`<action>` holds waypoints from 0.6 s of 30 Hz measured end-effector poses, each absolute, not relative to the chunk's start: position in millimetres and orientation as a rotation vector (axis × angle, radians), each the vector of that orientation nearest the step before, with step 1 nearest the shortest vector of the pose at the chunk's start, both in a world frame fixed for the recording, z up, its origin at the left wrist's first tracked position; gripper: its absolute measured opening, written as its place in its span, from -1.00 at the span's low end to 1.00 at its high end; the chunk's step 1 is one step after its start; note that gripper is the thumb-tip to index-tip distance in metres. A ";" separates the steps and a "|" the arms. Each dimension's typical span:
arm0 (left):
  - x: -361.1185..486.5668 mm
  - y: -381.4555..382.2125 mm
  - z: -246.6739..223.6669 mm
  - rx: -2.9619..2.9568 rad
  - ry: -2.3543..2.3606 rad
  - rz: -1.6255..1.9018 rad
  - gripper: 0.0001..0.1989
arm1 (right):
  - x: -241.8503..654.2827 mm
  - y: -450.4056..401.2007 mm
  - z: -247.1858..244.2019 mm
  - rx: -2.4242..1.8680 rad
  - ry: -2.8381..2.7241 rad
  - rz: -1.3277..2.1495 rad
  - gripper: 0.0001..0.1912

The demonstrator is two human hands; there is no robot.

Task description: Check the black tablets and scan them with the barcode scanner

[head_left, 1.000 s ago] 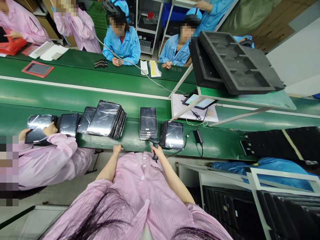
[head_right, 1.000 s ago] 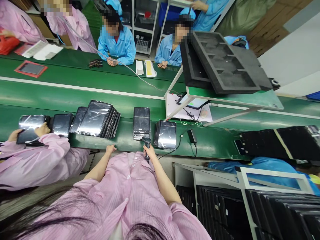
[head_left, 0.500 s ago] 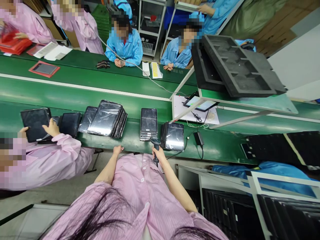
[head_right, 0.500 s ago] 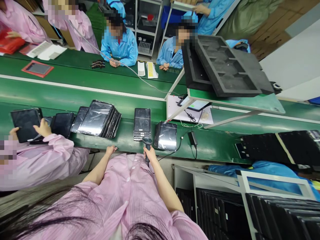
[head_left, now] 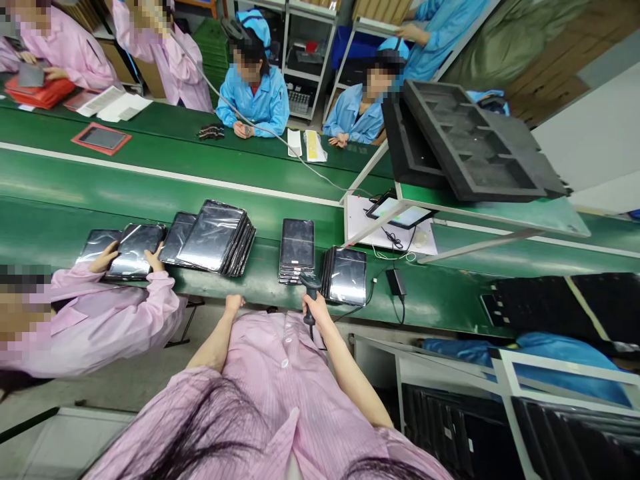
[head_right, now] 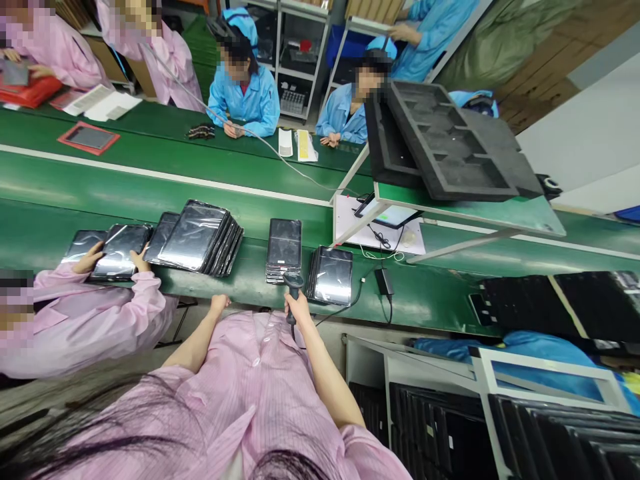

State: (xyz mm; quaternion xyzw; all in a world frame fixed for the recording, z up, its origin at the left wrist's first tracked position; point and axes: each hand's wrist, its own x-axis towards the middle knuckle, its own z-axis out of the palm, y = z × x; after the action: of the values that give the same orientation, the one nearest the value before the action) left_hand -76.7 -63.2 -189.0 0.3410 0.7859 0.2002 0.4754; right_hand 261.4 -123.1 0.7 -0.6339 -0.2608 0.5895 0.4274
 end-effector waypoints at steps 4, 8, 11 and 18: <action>-73.3 -63.9 -189.2 0.830 1.924 0.480 -0.79 | 262.0 -124.4 7.1 -1.603 -0.648 1.472 -0.53; -70.1 -63.7 -187.1 0.839 1.929 0.460 -0.76 | 263.7 -123.9 8.8 -1.616 -0.633 1.478 -0.52; -69.2 -62.7 -183.8 0.844 1.933 0.442 -0.70 | 263.3 -120.6 10.9 -1.591 -0.644 1.486 -0.52; -65.3 -61.8 -177.2 0.860 1.928 0.390 -0.59 | 252.7 -97.9 27.0 -1.585 -0.688 1.483 -0.52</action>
State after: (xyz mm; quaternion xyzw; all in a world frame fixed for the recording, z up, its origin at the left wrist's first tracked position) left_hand -65.3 -61.8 -177.2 0.3521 0.7893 0.1598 0.4770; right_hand 252.7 -97.9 27.0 -0.6322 -0.2744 0.5913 0.4189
